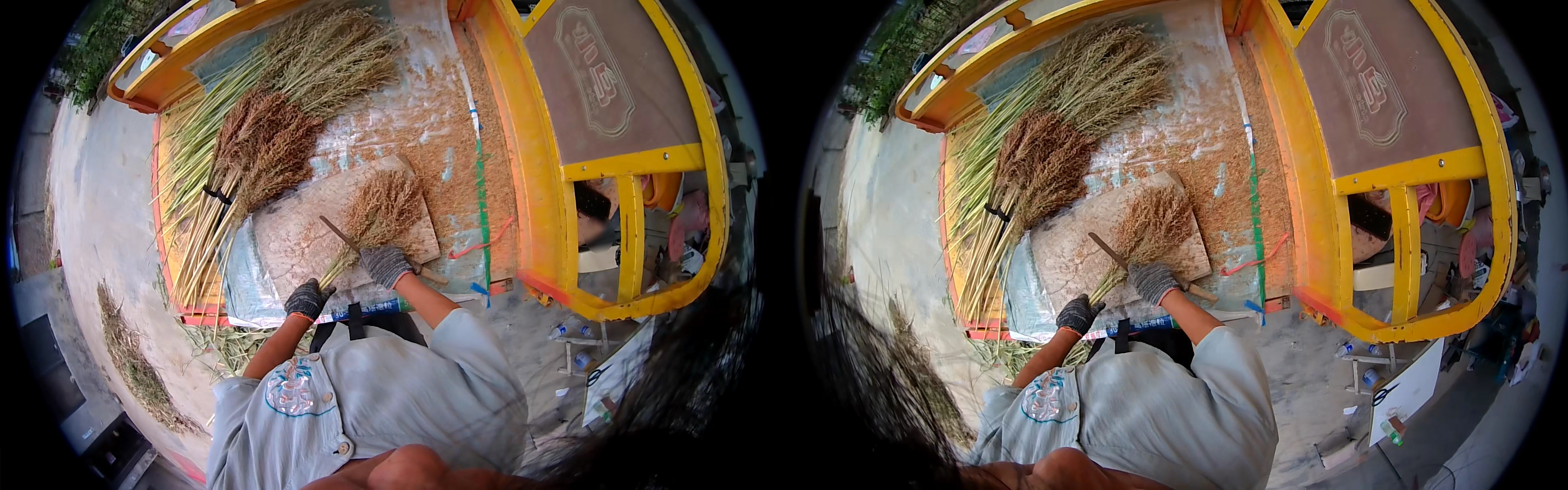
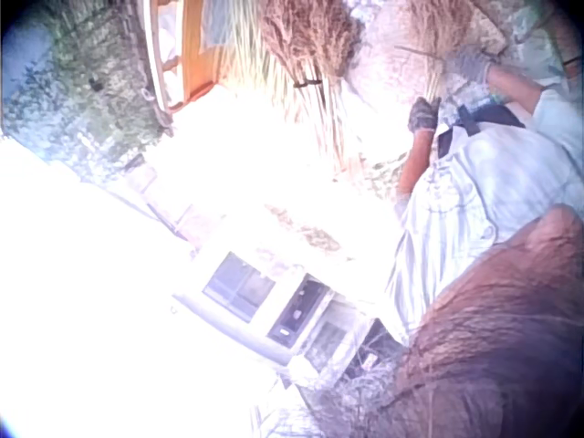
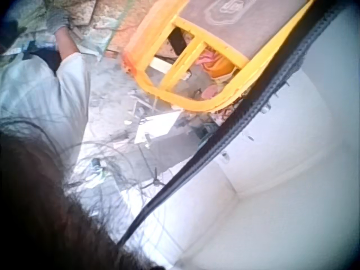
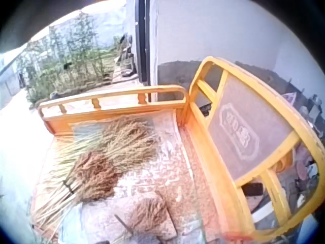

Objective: The person bundles harvested grain stalks and repeatedly strikes them against a wooden board on a yellow cart to separate the grain. They then carry the bundles to a nearby area and return to continue threshing additional stalks.

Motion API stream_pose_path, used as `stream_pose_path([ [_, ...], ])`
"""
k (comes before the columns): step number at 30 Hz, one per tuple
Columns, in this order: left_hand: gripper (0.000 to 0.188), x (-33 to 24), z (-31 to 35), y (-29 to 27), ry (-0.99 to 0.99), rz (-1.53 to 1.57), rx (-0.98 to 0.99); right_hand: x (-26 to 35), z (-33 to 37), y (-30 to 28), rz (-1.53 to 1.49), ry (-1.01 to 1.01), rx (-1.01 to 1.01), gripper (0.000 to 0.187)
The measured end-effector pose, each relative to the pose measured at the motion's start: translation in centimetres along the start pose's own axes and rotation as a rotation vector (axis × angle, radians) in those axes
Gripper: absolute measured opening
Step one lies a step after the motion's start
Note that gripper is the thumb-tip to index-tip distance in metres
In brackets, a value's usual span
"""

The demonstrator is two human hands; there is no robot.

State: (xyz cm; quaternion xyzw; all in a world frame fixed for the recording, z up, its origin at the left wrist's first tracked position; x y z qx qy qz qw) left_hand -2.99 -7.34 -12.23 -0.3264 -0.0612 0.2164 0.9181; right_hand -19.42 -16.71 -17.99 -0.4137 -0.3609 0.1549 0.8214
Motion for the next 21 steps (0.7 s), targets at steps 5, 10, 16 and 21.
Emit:
stream_pose_path([
  [5,0.055,0.5,0.3,0.7,0.042,0.006,-0.070,-8.9,-0.9,-2.0,-0.170,0.242,-0.046,0.043],
  [10,0.054,-0.7,2.1,-0.1,0.054,0.110,-0.073,-10.7,-1.4,-5.1,-0.128,0.315,0.080,0.046],
  [16,0.055,0.9,3.9,0.9,0.050,0.105,-0.080,-15.9,-0.8,-5.8,-0.123,0.549,-0.019,0.043],
  [21,0.054,5.5,4.5,0.9,-0.038,0.034,-0.102,-21.5,2.9,-8.9,-0.325,0.836,-0.163,0.041],
])
Point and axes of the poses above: each hand's wrist, its own z-axis away from the middle knuckle, its own y-axis out of the palm, x = y × z, the point moved 7 cm from there along -z, towards the middle knuckle, and after that the axes turned 3 degrees about -z, right-handed, at the moved point
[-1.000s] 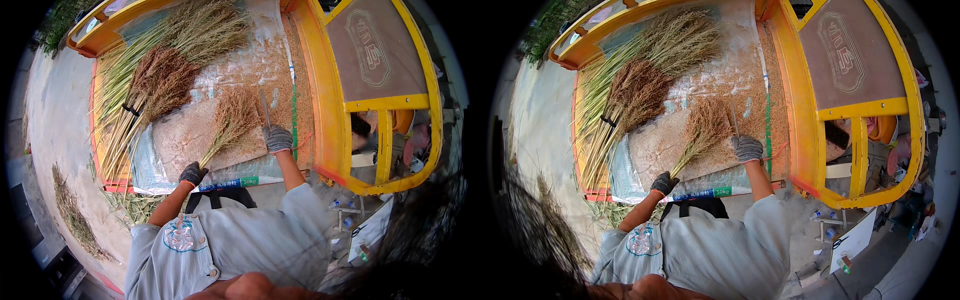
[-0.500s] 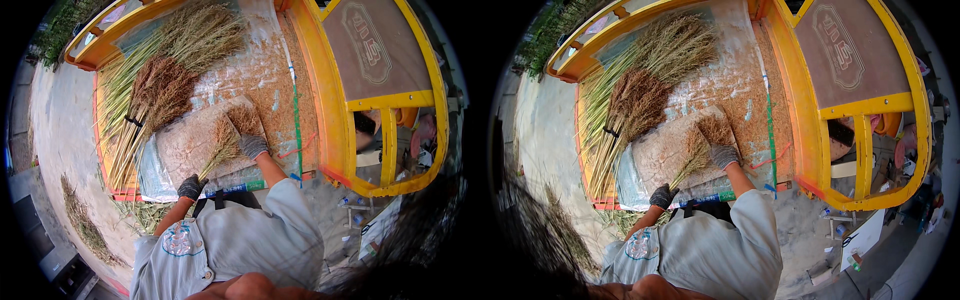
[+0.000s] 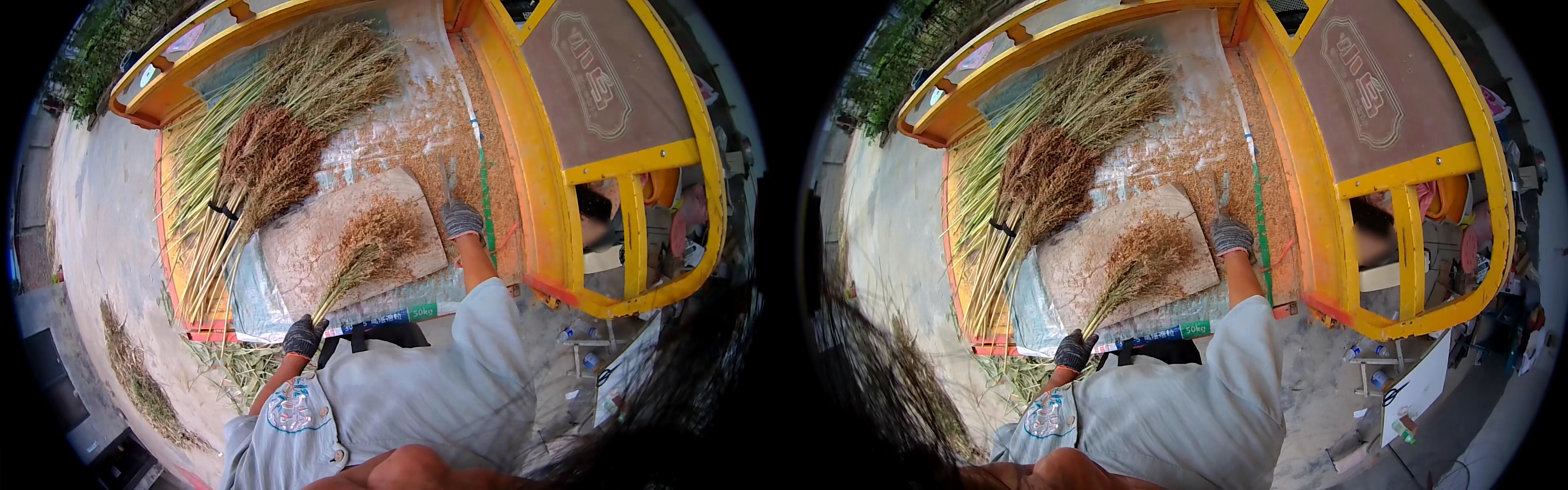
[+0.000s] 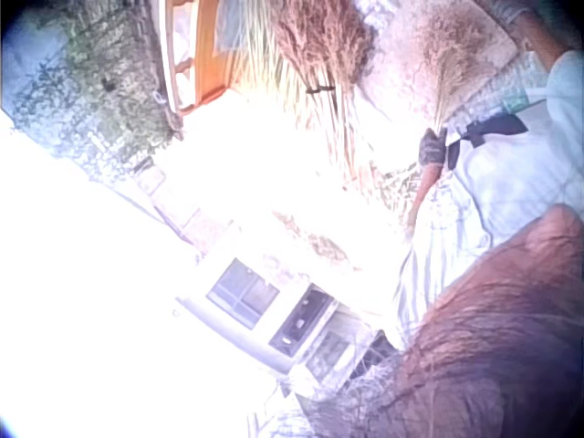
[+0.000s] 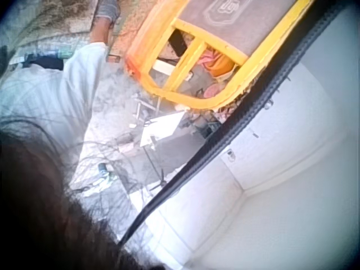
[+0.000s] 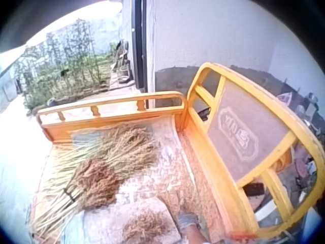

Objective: The person bundles harvested grain stalks and repeatedly strikes them against a wooden board on a yellow cart to separate the grain. They then carry the bundles to a nearby area and return to continue threshing additional stalks.

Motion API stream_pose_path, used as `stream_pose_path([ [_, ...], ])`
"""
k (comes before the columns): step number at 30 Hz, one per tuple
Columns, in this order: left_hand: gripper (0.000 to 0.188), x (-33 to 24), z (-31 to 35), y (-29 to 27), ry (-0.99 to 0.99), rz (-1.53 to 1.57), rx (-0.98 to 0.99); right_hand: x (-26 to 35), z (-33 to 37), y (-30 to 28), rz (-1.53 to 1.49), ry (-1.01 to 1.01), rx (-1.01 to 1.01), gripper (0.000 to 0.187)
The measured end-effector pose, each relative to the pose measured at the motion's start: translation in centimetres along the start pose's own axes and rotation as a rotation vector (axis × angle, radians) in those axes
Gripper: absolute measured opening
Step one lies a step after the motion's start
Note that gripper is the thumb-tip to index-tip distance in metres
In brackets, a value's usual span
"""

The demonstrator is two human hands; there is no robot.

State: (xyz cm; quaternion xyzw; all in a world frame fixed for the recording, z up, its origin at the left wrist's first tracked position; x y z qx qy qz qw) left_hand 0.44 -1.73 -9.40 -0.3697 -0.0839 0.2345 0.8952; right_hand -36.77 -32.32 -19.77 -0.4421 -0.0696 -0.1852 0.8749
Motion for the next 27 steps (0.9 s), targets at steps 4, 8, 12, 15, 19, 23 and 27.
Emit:
stream_pose_path([
  [4,0.047,-3.7,-1.7,-3.1,-0.001,-0.055,-0.074,3.1,6.3,-2.2,-0.042,-0.089,-0.220,0.036],
  [8,0.036,-6.3,-3.9,-4.4,0.034,-0.089,-0.107,10.0,14.8,1.4,-0.007,-0.612,-0.301,0.036],
  [12,0.035,-6.6,-4.2,-3.8,0.117,-0.177,-0.084,13.7,15.3,10.6,0.152,-0.794,0.021,0.030],
  [15,0.036,-5.3,-3.8,-2.8,0.060,-0.201,-0.015,11.4,10.6,12.4,0.257,-0.662,0.188,0.028],
  [19,0.038,-6.6,-4.1,-3.7,0.060,-0.157,-0.032,7.7,6.1,10.8,0.206,-0.578,0.091,0.034],
  [23,0.038,-7.4,-3.7,-4.1,0.097,-0.134,-0.033,6.9,5.2,9.4,0.128,-0.544,-0.020,0.040],
  [27,0.039,-5.3,-2.9,-2.9,0.061,-0.148,-0.034,3.6,2.8,2.1,0.026,-0.067,0.061,0.041],
])
Point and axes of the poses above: each hand's wrist, its own z-axis away from the middle knuckle, its own y-axis out of the palm, x = y × z, the point moved 7 cm from there along -z, towards the middle knuckle, and after that the axes turned 3 degrees about -z, right-handed, at the moved point
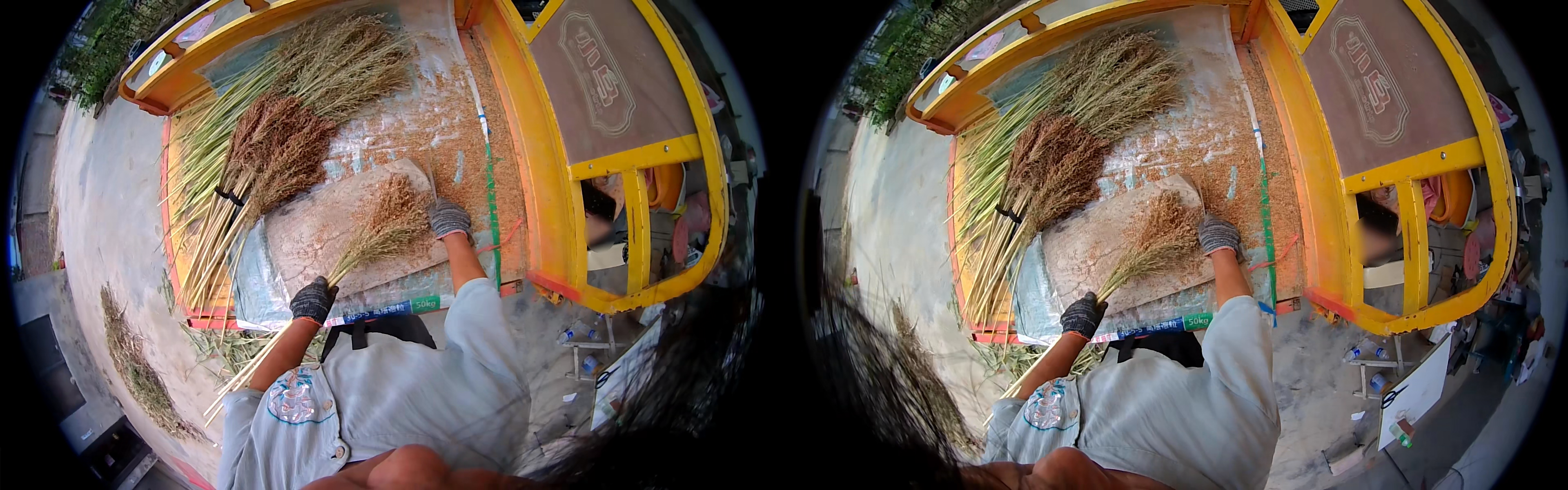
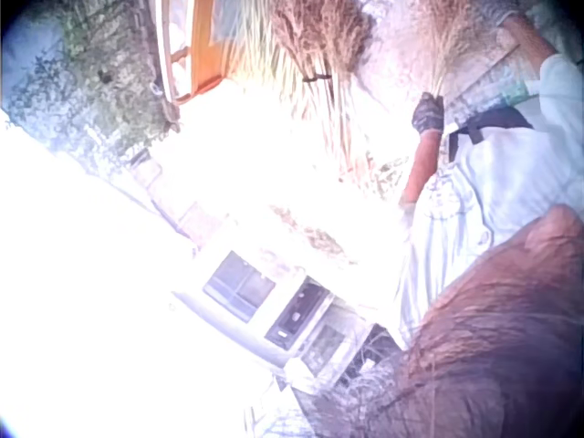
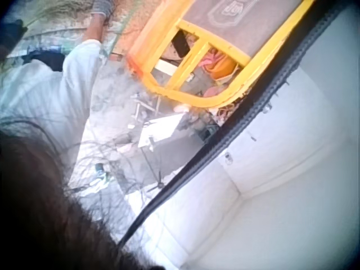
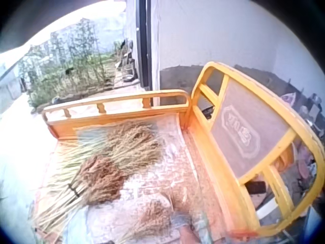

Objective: The person bundles harvested grain stalks and repeatedly strikes them against a wooden board on a yellow cart to separate the grain. They then carry the bundles to a nearby area and return to continue threshing additional stalks.

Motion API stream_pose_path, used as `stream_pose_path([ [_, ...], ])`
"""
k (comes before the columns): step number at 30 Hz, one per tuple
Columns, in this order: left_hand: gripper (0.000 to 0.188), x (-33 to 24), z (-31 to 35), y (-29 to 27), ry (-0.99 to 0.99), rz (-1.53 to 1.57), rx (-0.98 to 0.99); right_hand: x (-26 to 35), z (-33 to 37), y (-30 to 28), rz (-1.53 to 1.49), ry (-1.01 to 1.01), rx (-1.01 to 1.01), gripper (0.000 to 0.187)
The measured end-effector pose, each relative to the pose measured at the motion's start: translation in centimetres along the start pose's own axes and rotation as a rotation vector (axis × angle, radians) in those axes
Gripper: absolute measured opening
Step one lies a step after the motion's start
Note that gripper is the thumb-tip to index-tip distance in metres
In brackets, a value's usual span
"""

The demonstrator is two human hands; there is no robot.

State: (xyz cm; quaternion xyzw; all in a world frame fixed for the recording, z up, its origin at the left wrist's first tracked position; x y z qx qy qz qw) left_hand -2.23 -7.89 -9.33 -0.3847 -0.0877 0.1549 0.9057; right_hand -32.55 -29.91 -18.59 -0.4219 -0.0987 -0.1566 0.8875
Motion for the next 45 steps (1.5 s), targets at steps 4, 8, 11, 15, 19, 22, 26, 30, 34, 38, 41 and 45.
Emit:
stream_pose_path([
  [4,0.038,1.3,-0.4,0.1,-0.004,-0.015,-0.016,-2.3,1.0,-5.3,0.050,-0.068,-0.182,0.039],
  [8,0.034,0.3,-0.7,-1.2,-0.021,0.000,-0.062,6.6,8.9,0.3,0.105,-0.491,-0.209,0.038],
  [11,0.033,-0.5,-0.2,-2.6,-0.021,-0.029,-0.088,12.0,13.2,8.4,0.142,-0.688,0.003,0.032],
  [15,0.033,1.4,-0.6,-0.6,-0.040,-0.047,-0.031,7.5,8.1,9.2,0.084,-0.542,0.027,0.029],
  [19,0.039,0.0,-1.0,-1.0,-0.009,-0.033,-0.026,1.1,3.0,6.5,0.248,-0.400,-0.056,0.030],
  [22,0.039,1.2,-0.4,0.0,-0.020,-0.045,-0.018,-3.4,-0.3,2.4,0.143,-0.150,-0.119,0.032],
  [26,0.036,1.3,-0.3,-0.7,-0.049,-0.030,-0.044,1.9,4.0,-1.9,0.160,-0.263,-0.157,0.033],
  [30,0.035,-0.4,-0.9,-2.3,-0.046,-0.029,-0.051,10.3,11.4,7.2,0.139,-0.637,-0.089,0.030],
  [34,0.036,0.7,-0.1,-1.2,-0.060,-0.056,-0.022,8.4,7.7,11.0,0.134,-0.555,0.079,0.026],
  [38,0.038,0.2,-0.2,-0.4,-0.068,-0.049,0.028,2.1,2.0,6.9,0.203,-0.416,0.015,0.033],
  [41,0.037,0.6,0.0,-0.9,-0.054,-0.043,-0.021,-0.6,0.7,1.3,0.135,-0.174,-0.048,0.035],
  [45,0.036,0.9,-0.8,-0.6,-0.061,-0.044,-0.051,0.8,2.6,-2.1,0.095,-0.164,-0.188,0.033],
])
Point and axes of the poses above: each hand's wrist, its own z-axis away from the middle knuckle, its own y-axis out of the palm, x = y × z, the point moved 7 cm from there along -z, towards the middle knuckle, and after that the axes turned 3 degrees about -z, right-handed, at the moved point
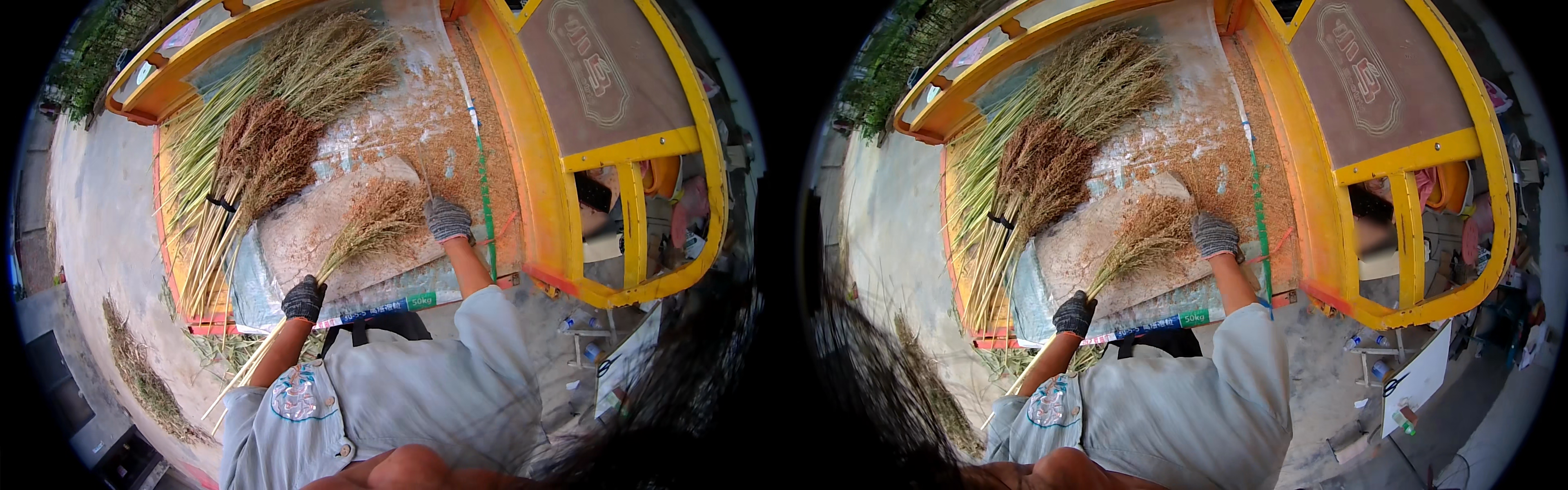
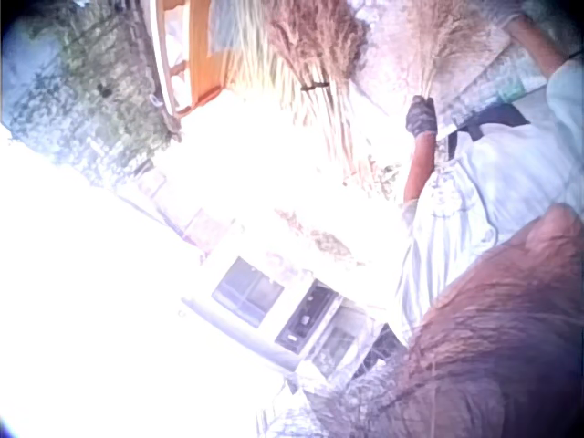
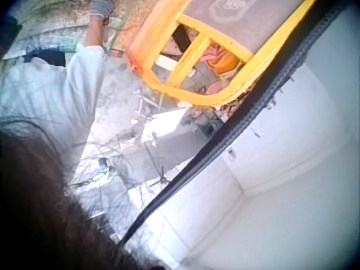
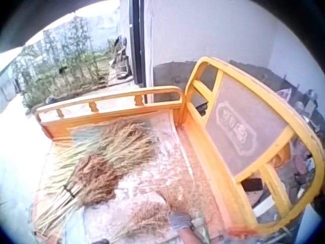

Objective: The person bundles harvested grain stalks and repeatedly strikes them against a wooden board on a yellow cart to separate the grain. They then carry the bundles to a nearby area and return to continue threshing additional stalks.

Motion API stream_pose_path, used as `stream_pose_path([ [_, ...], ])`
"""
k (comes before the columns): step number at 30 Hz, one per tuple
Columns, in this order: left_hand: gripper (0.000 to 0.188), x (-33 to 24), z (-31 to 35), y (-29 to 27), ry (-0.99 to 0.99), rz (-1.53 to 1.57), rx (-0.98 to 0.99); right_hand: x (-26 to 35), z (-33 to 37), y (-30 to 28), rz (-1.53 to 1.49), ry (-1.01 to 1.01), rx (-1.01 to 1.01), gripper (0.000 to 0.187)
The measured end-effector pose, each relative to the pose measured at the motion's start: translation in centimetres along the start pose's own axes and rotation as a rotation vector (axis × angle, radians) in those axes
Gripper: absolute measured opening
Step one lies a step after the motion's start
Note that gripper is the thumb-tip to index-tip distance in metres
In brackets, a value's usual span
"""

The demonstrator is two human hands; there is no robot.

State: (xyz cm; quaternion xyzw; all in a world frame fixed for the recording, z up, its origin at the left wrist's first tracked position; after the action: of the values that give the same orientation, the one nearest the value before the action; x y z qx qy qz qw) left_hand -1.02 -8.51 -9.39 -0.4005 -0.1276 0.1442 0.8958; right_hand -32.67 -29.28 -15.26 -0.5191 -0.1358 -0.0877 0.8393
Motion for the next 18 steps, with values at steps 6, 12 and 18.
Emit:
stream_pose_path([
  [6,0.034,-0.7,-0.1,-1.3,0.017,-0.037,-0.059,12.8,8.1,8.3,-0.075,-0.544,0.131,0.029],
  [12,0.033,-0.4,0.0,-0.3,-0.001,-0.019,-0.026,2.3,1.0,8.7,0.090,-0.254,0.327,0.033],
  [18,0.037,0.4,0.2,0.4,0.002,-0.017,-0.002,-1.0,-0.5,1.1,0.000,-0.043,0.025,0.035],
])
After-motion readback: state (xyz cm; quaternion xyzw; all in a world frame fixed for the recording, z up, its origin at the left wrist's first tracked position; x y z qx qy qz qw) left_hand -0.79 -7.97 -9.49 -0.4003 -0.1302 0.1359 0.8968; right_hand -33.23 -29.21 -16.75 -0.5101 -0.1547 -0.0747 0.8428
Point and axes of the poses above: each hand's wrist, its own z-axis away from the middle knuckle, its own y-axis out of the palm, x = y × z, the point moved 7 cm from there along -z, towards the middle knuckle, and after that the axes turned 3 degrees about -z, right-handed, at the moved point
